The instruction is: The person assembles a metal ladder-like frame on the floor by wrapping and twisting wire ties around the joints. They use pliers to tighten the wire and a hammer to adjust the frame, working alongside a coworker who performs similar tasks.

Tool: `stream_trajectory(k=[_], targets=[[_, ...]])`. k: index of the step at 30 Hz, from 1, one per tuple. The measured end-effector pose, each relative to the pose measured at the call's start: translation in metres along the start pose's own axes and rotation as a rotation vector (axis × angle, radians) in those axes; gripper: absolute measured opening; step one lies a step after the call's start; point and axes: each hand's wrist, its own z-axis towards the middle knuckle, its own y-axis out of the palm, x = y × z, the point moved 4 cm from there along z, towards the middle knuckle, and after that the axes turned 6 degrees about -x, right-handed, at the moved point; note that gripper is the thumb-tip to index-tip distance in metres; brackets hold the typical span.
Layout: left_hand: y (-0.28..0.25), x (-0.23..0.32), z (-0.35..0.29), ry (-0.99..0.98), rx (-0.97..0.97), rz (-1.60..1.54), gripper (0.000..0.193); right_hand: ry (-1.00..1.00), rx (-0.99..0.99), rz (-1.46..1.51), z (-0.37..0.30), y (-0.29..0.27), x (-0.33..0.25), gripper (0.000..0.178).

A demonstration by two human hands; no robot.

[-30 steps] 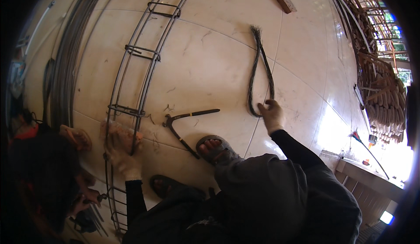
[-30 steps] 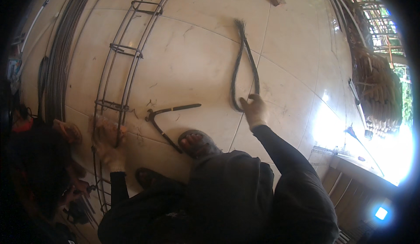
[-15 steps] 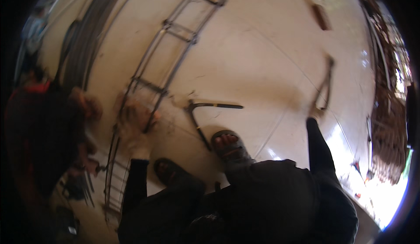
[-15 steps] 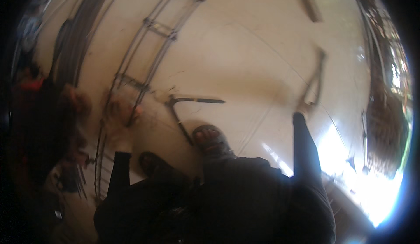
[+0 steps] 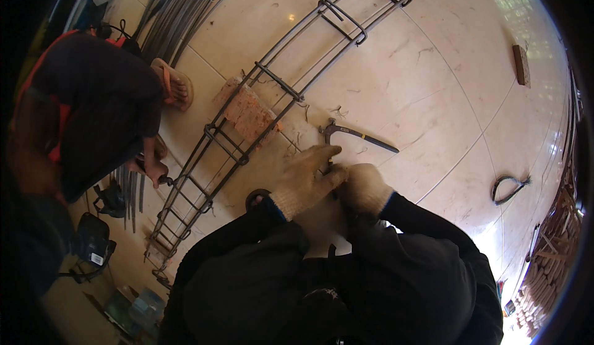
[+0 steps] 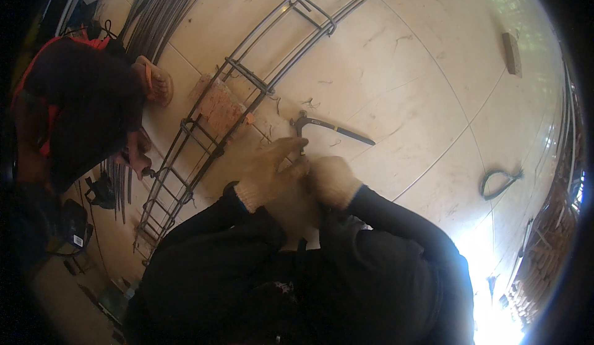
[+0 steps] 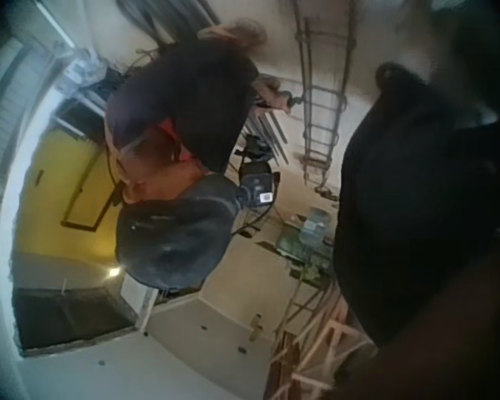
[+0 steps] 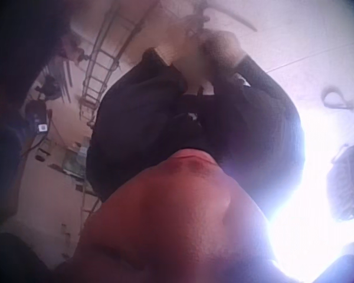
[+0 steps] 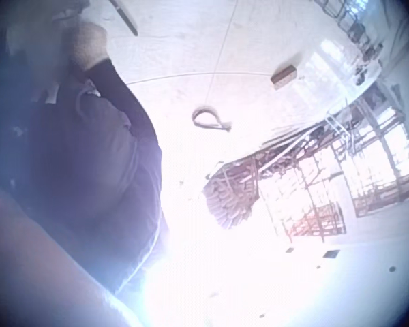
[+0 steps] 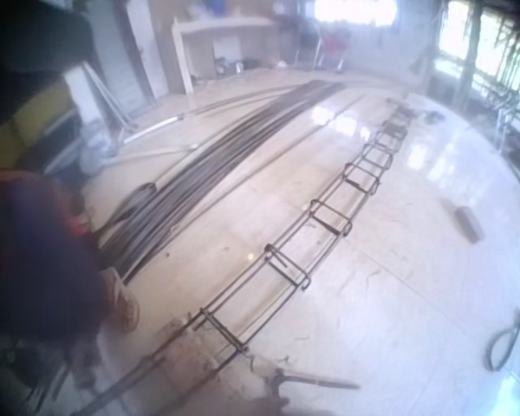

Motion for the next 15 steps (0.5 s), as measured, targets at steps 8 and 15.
stream_trajectory(k=[8, 15], targets=[[0.002, -0.030, -0.013, -0.486, -0.028, -0.602, 0.040, -0.275, -0.180, 0.152, 0.011, -0.002, -0.044, 0.037], [-0.011, -0.018, -0.018, -0.282, -0.262, -0.342, 0.040, 0.150, 0.611, 1.314, 0.002, -0.061, 0.024, 0.050]])
